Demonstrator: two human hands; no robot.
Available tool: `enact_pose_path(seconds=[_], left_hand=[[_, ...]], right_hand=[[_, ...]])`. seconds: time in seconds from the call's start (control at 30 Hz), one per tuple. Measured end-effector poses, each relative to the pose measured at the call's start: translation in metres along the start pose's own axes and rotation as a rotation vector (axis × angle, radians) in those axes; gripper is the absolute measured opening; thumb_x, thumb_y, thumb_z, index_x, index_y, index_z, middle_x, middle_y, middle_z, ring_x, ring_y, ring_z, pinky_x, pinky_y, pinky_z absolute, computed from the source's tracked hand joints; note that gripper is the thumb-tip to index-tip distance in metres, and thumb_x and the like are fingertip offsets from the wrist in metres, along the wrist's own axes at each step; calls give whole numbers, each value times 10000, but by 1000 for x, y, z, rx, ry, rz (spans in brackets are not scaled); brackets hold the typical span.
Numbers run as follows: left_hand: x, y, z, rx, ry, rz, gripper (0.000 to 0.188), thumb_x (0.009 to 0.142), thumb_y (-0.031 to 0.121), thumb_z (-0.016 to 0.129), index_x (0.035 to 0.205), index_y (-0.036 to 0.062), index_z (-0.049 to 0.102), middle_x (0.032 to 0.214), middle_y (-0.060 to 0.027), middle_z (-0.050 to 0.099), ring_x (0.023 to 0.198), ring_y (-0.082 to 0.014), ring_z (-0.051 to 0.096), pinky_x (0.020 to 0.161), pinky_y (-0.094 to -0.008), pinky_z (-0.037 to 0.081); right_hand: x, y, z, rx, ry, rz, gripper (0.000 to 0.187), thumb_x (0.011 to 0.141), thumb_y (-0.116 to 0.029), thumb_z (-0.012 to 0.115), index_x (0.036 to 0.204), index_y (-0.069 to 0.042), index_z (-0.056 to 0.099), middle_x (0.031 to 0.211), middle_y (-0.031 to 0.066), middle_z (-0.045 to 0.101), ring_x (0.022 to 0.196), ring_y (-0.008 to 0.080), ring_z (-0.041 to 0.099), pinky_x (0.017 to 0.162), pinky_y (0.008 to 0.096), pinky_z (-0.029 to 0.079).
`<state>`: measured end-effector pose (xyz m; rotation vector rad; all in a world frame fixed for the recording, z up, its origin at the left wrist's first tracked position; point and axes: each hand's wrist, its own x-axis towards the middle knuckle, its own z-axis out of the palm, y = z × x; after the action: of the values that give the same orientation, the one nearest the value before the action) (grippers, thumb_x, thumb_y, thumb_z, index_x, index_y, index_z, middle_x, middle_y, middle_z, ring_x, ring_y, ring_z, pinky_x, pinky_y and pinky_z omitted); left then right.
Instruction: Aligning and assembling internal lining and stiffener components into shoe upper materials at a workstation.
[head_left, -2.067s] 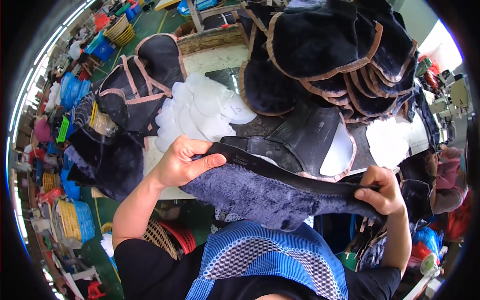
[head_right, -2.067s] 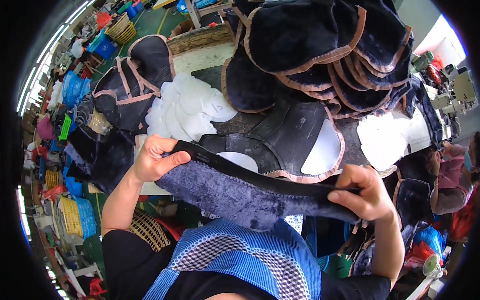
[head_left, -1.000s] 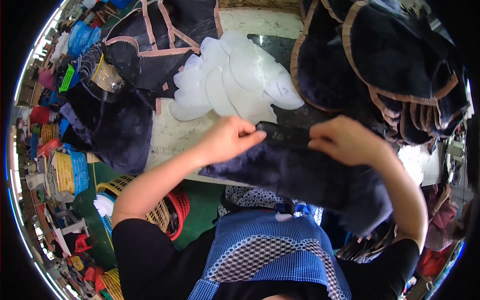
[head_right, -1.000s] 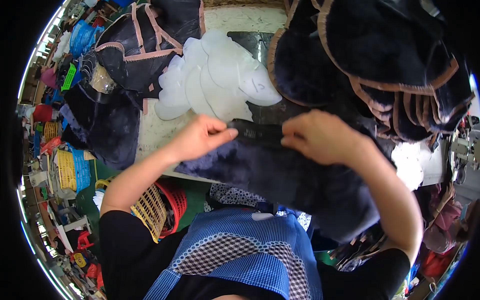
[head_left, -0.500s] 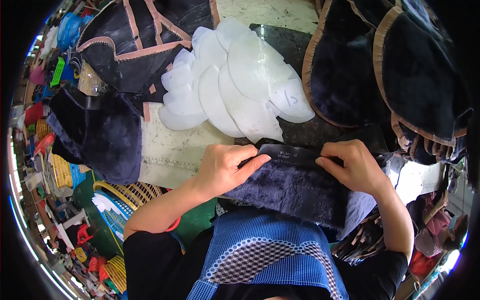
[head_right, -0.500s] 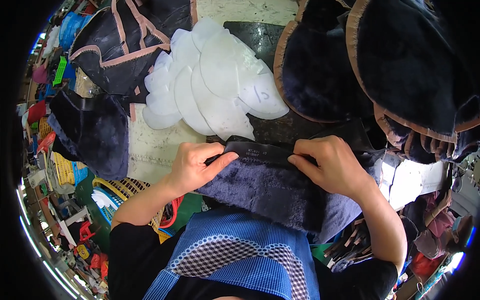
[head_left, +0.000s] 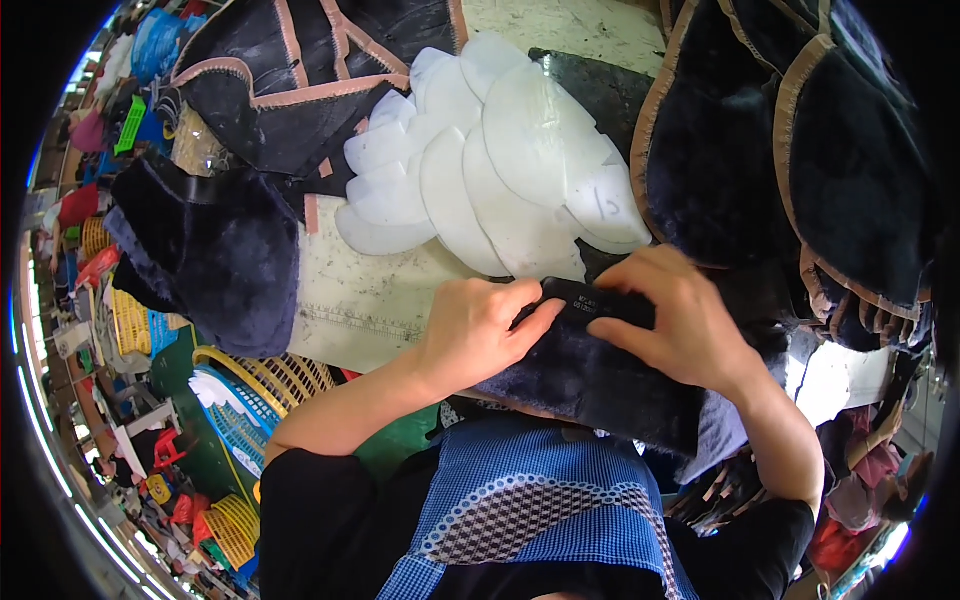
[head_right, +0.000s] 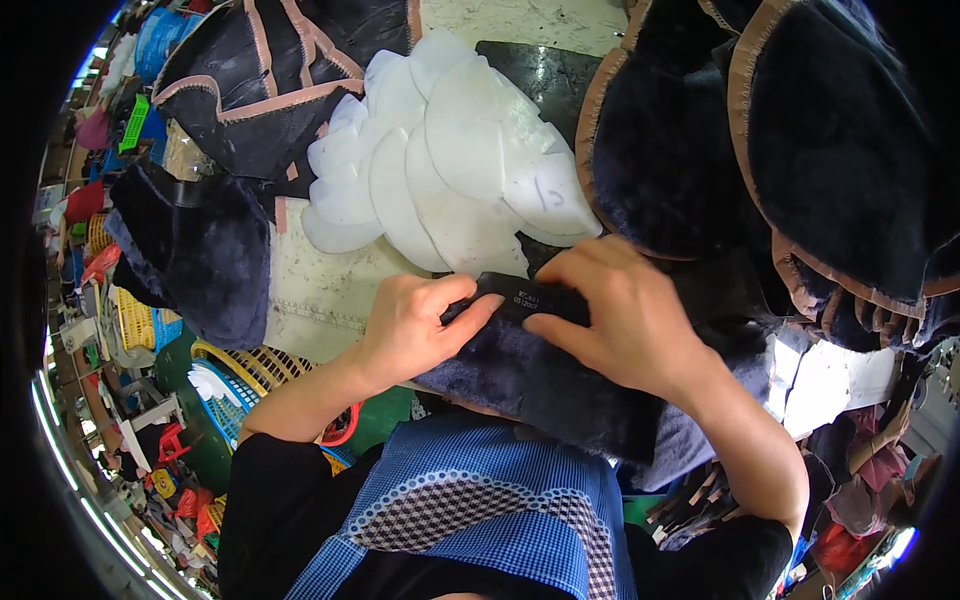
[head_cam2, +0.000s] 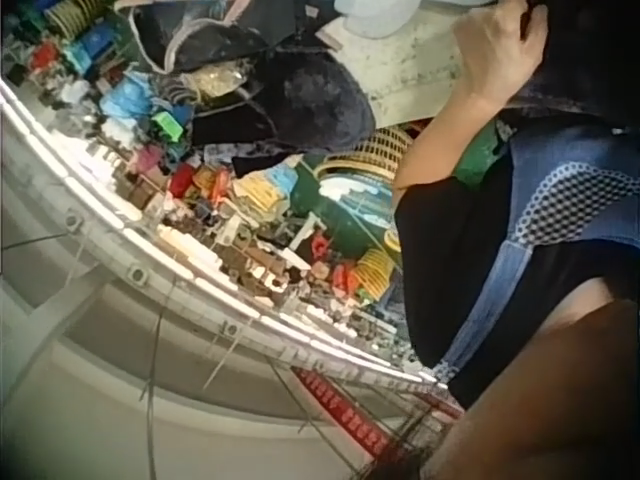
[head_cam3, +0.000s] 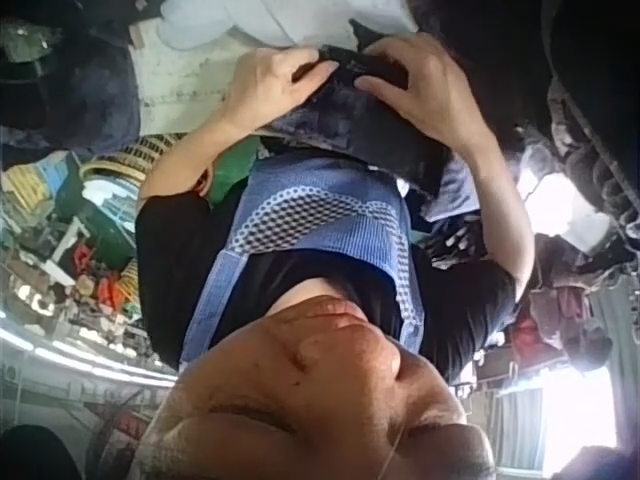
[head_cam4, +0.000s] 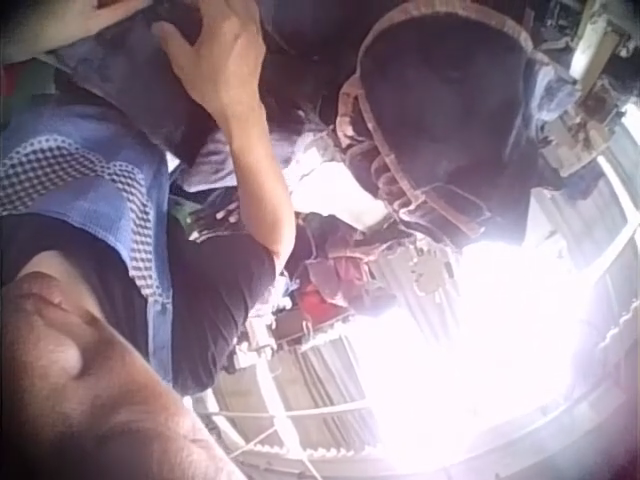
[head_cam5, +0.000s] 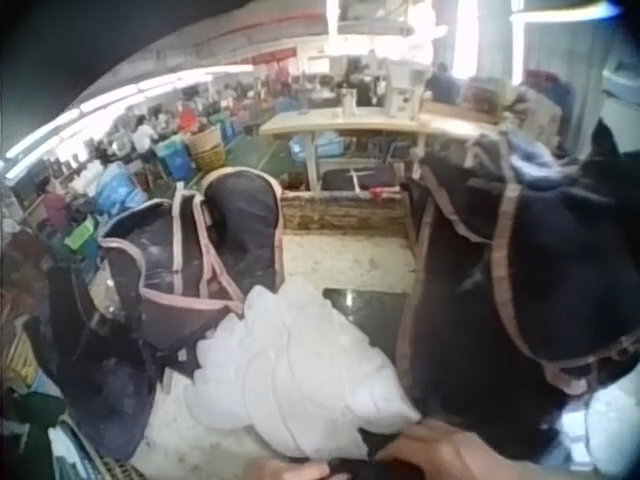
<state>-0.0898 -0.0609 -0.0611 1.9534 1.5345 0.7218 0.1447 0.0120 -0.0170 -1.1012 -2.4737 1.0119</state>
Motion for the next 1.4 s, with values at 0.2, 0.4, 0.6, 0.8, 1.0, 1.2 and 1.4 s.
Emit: enact_pose_path(seconds=[0.2,0.4,0.6,0.8,1.0,1.2,1.4], left_hand=[[-20,3,2,-319,304,133,231,804,106,861,770,-14,667,1011,-133,710,813,-221,700,684,-311,559],[-29,3,6,-749,132,-92,247,885,41,786,716,-35,624,983,-118,751,782,-143,668,700,-262,515],[-25,-10,5,-1110,-134,-313,477,875,20,767,1223,61,445,869,-125,728,769,-120,646,656,-294,494],[-6,4,0,-436,-180,145,320,940,117,716,1230,82,585,744,-134,710,644,-333,691,553,-405,497],[-12,-7,8,-425,-71,244,259,957,48,673,1208,109,650,842,-108,712,670,-266,687,594,-359,546],[-17,-8,4,-254,-125,344,458,782,-78,655,1177,138,745,874,-55,675,724,-255,682,605,-344,552],[-16,-6,-2,-77,-217,330,375,831,1,659,1159,153,760,757,-57,617,659,-239,658,561,-367,537]], right_hand=[[-3,-9,3,135,3,-96,152,763,-66,811,872,-5,724,864,121,687,854,310,614,761,388,508],[-6,-14,2,158,21,-101,159,730,-29,825,853,2,729,855,110,702,855,294,621,770,384,511],[-7,-21,7,170,-31,-120,154,715,-21,813,826,-7,708,825,114,666,818,304,611,750,385,511],[-29,-25,5,-123,94,-102,265,698,-100,834,924,-48,706,917,97,666,878,315,640,764,399,529],[-64,-20,-31,-391,-104,86,284,757,-249,836,866,-37,682,827,100,656,795,288,583,738,394,456],[-36,-34,-53,-234,-347,159,188,843,-224,738,860,-41,695,812,155,676,817,359,643,748,474,496],[-5,-22,-47,-418,-574,404,209,883,-256,713,947,-59,739,843,185,721,874,384,711,804,489,555]])
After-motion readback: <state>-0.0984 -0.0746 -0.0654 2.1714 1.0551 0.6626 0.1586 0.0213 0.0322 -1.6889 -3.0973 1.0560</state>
